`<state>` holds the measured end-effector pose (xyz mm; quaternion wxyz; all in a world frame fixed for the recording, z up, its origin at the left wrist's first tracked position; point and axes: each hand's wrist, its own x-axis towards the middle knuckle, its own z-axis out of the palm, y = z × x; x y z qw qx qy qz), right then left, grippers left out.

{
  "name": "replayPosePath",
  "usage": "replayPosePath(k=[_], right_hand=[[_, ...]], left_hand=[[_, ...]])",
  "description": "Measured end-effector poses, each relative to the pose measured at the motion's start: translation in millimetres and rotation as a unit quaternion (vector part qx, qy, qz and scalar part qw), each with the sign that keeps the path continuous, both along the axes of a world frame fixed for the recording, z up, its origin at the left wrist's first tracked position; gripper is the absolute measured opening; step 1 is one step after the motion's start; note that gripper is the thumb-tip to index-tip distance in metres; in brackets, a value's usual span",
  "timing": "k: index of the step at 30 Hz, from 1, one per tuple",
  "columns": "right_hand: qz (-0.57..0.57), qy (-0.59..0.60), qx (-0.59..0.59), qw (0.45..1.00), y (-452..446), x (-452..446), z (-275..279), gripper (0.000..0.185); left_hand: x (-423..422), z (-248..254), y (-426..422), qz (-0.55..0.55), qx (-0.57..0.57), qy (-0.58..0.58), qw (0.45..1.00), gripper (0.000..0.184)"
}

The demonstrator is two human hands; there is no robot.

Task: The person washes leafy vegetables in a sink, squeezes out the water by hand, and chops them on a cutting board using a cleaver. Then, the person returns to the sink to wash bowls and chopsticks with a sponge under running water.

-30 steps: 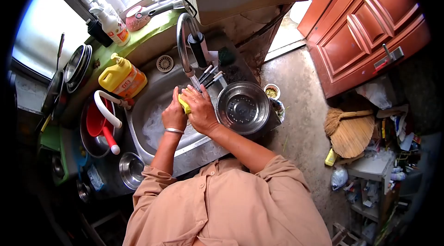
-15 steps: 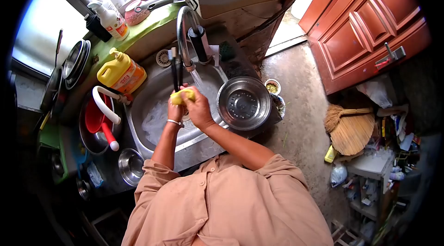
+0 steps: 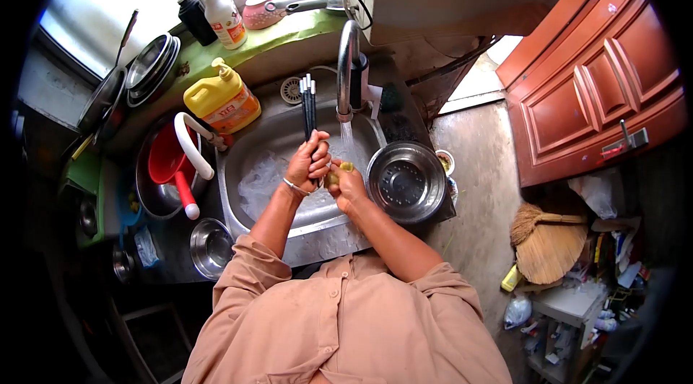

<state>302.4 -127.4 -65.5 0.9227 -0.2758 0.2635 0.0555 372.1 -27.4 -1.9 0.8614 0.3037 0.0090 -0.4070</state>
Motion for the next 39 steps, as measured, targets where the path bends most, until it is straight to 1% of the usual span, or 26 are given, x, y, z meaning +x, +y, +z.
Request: replayPosePath(k=[1,2,4,5,6,7,8,9,10,12,14,17,20,21,24,25,26,28,30,31,34,36,37,39], right_hand=[[0.021,0.006,-0.055,0.998,4,-2,7,0.007],[0.025,0.004,-0.057,0.998,8,-2,7,0.007],[0.029,0.065,-0.126,0.989,17,0,15,0.017],[0.026,0.072,-0.147,0.986,20,0,19,0.027],[0.029,0.069,-0.148,0.986,20,-1,26,0.027],[0.041,0.056,-0.142,0.987,19,-2,33,0.034],[0.054,0.043,-0.137,0.988,18,-1,36,0.042],[0.073,0.037,-0.159,0.984,17,1,29,0.049],[0.077,0.033,-0.160,0.984,16,1,26,0.049],[0.100,0.017,-0.154,0.983,10,-2,21,0.048],[0.100,0.012,-0.146,0.984,11,-5,16,0.047],[0.122,0.003,-0.206,0.971,18,-9,20,0.047],[0.125,0.028,-0.180,0.975,22,-11,23,0.046],[0.154,0.015,-0.191,0.969,21,-12,22,0.047],[0.145,-0.008,-0.214,0.966,21,-17,22,0.049],[0.130,-0.002,-0.217,0.967,15,-21,38,0.043],[0.124,-0.001,-0.218,0.968,6,-24,51,0.043],[0.017,-0.070,-0.265,0.961,-18,-26,69,0.029],[-0.093,-0.082,-0.260,0.958,-47,-8,75,0.012],[-0.126,-0.067,-0.239,0.961,-62,4,78,0.009],[-0.193,-0.013,-0.155,0.969,-100,45,70,0.021],[-0.127,0.024,-0.057,0.990,-130,76,34,0.023],[-0.122,0.040,-0.041,0.991,-130,82,34,0.023],[-0.111,0.077,-0.074,0.988,-128,90,30,0.022]], left_hand=[[-3,2,-3,0.004,-0.001,-0.004,1.000,0.030],[-6,4,-4,0.008,-0.002,-0.007,1.000,0.031],[-9,11,-1,0.000,0.000,0.000,1.000,0.038],[-11,13,3,0.003,-0.005,0.006,1.000,0.040],[-12,15,6,0.006,-0.010,0.011,1.000,0.042],[-12,16,11,0.014,0.007,-0.001,1.000,0.045],[-14,19,16,0.030,0.054,-0.008,0.998,0.044],[-16,21,21,0.036,0.094,-0.013,0.995,0.043],[-18,22,26,0.042,0.133,-0.017,0.990,0.042],[-25,19,36,0.063,0.195,-0.074,0.976,0.038],[-34,17,44,0.071,0.235,-0.105,0.964,0.036],[-50,5,54,0.075,0.248,-0.092,0.962,0.034],[-68,4,54,0.106,0.298,-0.077,0.946,0.040],[-72,3,55,0.110,0.303,-0.073,0.944,0.040],[-80,2,61,0.123,0.312,-0.066,0.940,0.041],[-83,3,65,0.135,0.312,-0.057,0.939,0.042],[-85,6,69,0.143,0.314,-0.054,0.937,0.044],[-92,14,80,0.142,0.299,-0.066,0.941,0.046],[-98,20,87,0.136,0.303,-0.068,0.941,0.047],[-102,22,91,0.130,0.298,-0.063,0.944,0.047],[-114,25,102,0.130,0.301,-0.060,0.943,0.044],[-123,23,108,0.137,0.315,-0.057,0.937,0.042],[-128,20,112,0.144,0.323,-0.049,0.934,0.040],[-137,13,120,0.152,0.339,-0.040,0.927,0.034]])
